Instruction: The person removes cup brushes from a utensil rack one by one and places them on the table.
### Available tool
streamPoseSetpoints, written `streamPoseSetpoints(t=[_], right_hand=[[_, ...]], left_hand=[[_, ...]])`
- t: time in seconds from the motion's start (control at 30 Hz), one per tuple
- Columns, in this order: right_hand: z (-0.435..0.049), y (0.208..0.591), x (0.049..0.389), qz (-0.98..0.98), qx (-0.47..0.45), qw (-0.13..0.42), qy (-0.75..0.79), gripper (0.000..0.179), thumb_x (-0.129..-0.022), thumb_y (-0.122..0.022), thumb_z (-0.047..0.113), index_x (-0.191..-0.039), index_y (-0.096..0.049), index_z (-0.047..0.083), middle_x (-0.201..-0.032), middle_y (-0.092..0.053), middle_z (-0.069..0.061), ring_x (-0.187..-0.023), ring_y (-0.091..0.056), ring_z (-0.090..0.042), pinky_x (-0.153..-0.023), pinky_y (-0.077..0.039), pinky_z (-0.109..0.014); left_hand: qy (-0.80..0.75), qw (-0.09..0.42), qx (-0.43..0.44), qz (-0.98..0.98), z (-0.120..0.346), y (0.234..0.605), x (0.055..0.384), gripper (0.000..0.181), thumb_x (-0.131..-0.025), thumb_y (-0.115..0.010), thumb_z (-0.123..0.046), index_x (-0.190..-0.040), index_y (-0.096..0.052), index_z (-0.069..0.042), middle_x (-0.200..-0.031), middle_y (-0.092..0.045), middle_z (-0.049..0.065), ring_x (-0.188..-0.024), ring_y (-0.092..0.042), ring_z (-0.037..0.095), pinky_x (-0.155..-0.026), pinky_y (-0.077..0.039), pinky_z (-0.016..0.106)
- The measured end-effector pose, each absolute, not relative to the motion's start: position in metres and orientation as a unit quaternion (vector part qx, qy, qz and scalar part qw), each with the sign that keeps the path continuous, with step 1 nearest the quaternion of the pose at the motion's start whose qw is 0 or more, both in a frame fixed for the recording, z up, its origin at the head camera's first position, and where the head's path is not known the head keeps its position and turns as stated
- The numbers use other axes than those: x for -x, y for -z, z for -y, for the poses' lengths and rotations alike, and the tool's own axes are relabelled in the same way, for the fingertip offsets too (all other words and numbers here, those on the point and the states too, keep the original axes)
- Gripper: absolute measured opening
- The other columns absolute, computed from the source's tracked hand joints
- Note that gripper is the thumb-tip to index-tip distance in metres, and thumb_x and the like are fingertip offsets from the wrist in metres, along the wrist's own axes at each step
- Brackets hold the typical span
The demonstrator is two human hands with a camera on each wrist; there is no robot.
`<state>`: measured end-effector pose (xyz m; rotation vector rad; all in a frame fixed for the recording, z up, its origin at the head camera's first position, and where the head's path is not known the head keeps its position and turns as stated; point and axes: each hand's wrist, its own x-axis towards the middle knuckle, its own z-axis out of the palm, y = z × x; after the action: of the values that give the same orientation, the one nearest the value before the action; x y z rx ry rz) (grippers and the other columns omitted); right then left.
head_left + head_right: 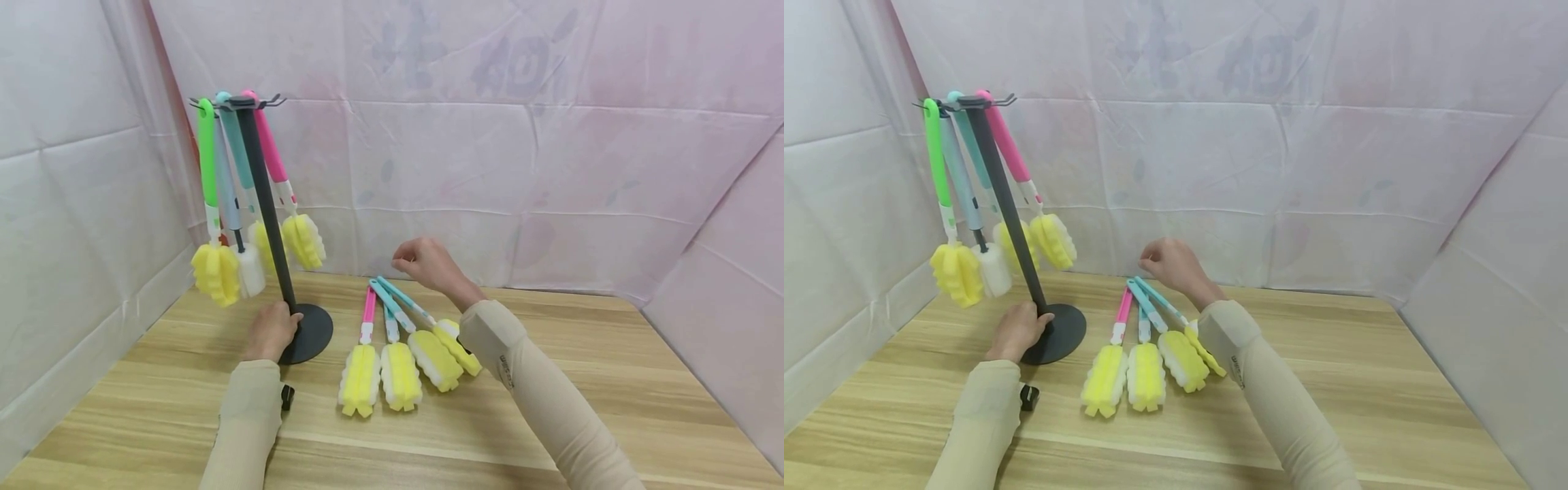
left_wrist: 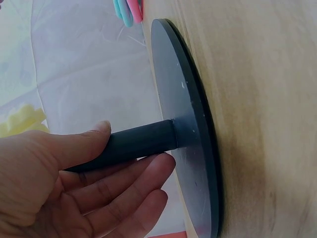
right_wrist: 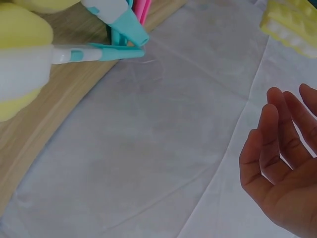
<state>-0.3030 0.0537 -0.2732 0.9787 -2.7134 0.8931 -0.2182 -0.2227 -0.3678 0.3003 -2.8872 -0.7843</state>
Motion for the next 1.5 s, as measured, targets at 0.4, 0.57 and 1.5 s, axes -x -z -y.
streamPoseSetpoints(t=[0.4,0.57,1.5], right_hand=[[-0.044,0.265,0.299,0.89,-0.322,0.069,-0.314,0.016,-0.097,-0.066,0.009,-0.1,-0.077,-0.002,-0.095,-0.074,-0.012,-0.081,-0.064,-0.023,-0.074,-0.054,-0.037],[-0.039,0.262,0.297,0.892,-0.319,0.064,-0.315,0.016,-0.098,-0.067,0.01,-0.102,-0.077,-0.001,-0.096,-0.074,-0.011,-0.083,-0.064,-0.023,-0.076,-0.054,-0.036],[-0.018,0.25,0.289,0.875,-0.346,0.075,-0.331,0.015,-0.098,-0.067,0.011,-0.1,-0.078,0.0,-0.094,-0.075,-0.01,-0.082,-0.067,-0.021,-0.077,-0.054,-0.034]], left_hand=[[0.265,0.058,-0.108,0.956,0.222,0.368,0.218,0.028,-0.1,-0.066,-0.015,-0.093,-0.066,0.012,-0.077,-0.065,0.019,-0.067,-0.064,0.031,-0.061,-0.052,0.044],[0.259,0.055,-0.114,0.958,0.221,0.368,0.22,0.029,-0.1,-0.066,-0.017,-0.093,-0.068,0.011,-0.078,-0.066,0.019,-0.068,-0.065,0.032,-0.062,-0.053,0.045],[0.265,0.06,-0.11,0.956,0.22,0.369,0.219,0.028,-0.1,-0.065,-0.015,-0.093,-0.066,0.012,-0.078,-0.065,0.02,-0.067,-0.065,0.033,-0.061,-0.053,0.046]])
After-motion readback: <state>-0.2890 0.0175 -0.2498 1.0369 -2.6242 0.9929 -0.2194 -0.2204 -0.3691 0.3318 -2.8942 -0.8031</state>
